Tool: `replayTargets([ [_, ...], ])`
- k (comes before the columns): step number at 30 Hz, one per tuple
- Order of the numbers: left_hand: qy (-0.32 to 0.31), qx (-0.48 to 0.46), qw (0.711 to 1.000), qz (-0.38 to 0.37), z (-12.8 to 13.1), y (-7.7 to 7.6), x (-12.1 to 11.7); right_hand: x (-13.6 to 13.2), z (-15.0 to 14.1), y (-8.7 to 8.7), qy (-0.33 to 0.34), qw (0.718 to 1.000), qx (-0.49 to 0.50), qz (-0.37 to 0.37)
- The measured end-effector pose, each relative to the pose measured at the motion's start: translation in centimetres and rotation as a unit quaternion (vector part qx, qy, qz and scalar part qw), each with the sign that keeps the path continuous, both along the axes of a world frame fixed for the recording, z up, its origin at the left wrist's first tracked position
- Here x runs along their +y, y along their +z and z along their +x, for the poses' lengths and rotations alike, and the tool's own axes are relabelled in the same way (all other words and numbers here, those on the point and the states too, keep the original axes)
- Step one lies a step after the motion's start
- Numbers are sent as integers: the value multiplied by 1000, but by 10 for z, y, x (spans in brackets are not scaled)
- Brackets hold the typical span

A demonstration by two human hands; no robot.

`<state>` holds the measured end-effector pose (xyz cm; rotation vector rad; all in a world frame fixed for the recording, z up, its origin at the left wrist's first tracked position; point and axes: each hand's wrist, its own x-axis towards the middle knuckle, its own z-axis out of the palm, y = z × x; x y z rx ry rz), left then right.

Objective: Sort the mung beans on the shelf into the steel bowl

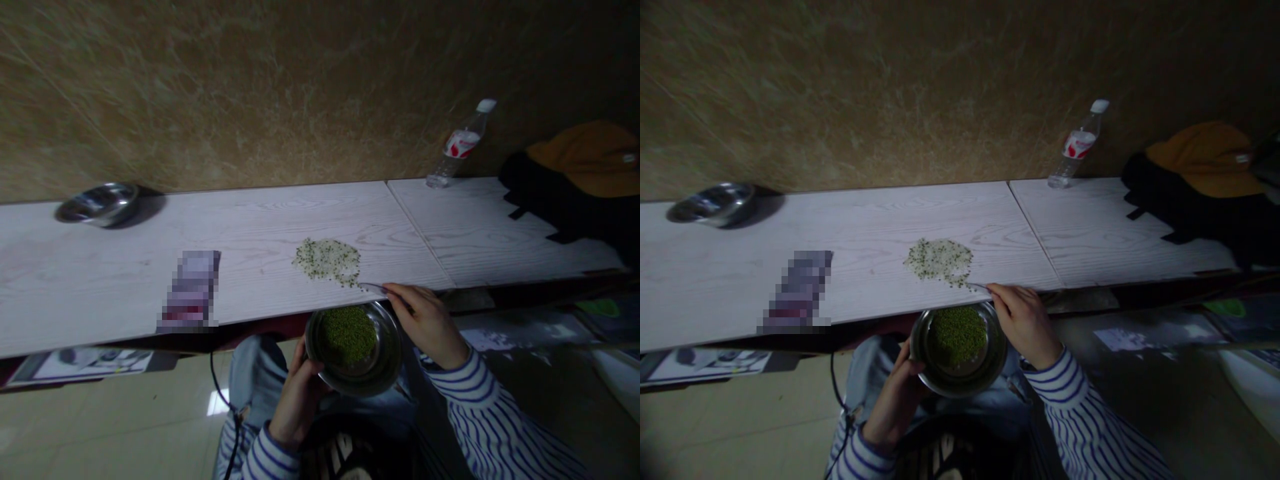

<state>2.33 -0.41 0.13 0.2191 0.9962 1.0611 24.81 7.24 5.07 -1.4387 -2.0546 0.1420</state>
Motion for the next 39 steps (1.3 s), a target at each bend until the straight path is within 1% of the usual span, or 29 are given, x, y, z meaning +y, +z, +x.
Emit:
replayTargets([
  [3,0,2,1000,-10,0,0,1,-1,-2,1,8,1000,7,-12],
  [7,-3,2,1000,-6,1,-2,1,-1,-3,2,5,1000,8,-7],
  [13,-1,-6,1000,-11,1,-1,2,5,-5,1,6,1000,-4,3],
  [19,0,-10,1000,-11,0,-4,3,10,-6,-1,3,1000,-7,0],
  [25,-1,-9,1000,1,-1,-5,2,10,-7,2,20,1000,10,-13],
  [33,5,-6,1000,1,-1,-7,1,12,-6,0,34,999,19,-15],
  [39,0,-5,1000,13,-1,-8,1,11,-8,2,34,999,27,-26],
])
